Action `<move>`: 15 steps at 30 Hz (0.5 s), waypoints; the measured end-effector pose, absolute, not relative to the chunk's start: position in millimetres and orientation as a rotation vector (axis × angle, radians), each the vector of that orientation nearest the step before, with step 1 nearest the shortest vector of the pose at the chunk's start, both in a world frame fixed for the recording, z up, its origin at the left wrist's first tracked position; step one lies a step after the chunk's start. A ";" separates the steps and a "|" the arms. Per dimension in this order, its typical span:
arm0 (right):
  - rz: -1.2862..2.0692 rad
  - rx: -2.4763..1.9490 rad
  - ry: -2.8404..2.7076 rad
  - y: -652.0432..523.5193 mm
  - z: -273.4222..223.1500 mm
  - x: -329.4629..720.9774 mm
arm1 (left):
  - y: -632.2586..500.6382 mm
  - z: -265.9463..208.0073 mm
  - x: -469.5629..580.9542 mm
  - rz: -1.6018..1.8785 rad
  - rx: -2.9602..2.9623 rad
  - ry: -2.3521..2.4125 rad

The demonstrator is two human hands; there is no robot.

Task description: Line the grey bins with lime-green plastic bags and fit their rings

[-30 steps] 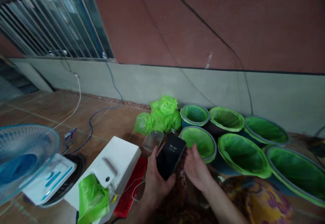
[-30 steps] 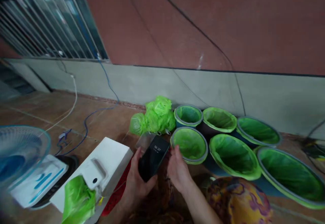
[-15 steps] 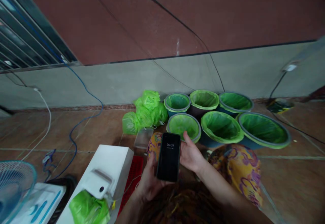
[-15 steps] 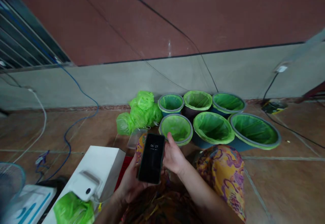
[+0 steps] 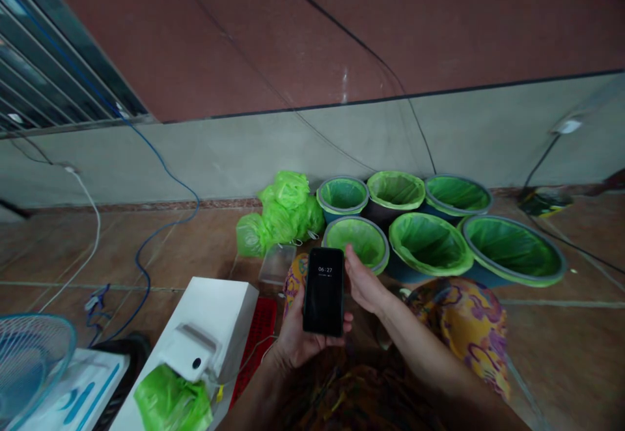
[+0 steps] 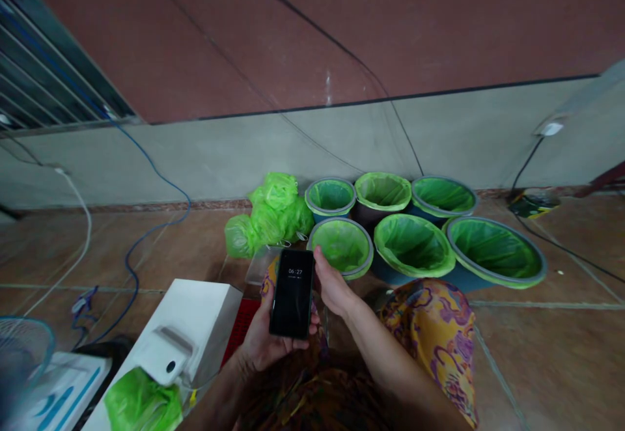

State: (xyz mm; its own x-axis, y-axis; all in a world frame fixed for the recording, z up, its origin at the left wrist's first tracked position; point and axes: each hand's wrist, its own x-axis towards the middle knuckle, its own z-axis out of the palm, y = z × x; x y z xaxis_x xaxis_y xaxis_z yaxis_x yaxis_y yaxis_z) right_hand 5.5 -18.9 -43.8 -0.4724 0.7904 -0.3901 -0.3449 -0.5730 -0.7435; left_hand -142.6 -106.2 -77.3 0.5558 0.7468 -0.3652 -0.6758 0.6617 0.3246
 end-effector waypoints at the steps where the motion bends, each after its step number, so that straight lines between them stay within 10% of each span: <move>1: 2.067 -0.970 -0.765 -18.0 -44.1 4.6 | -103.5 -78.3 -143.1 0.846 0.157 0.501; 15: 2.083 -1.028 -0.381 -35.0 -76.9 -8.7 | -76.9 -86.0 -145.3 0.986 0.204 0.445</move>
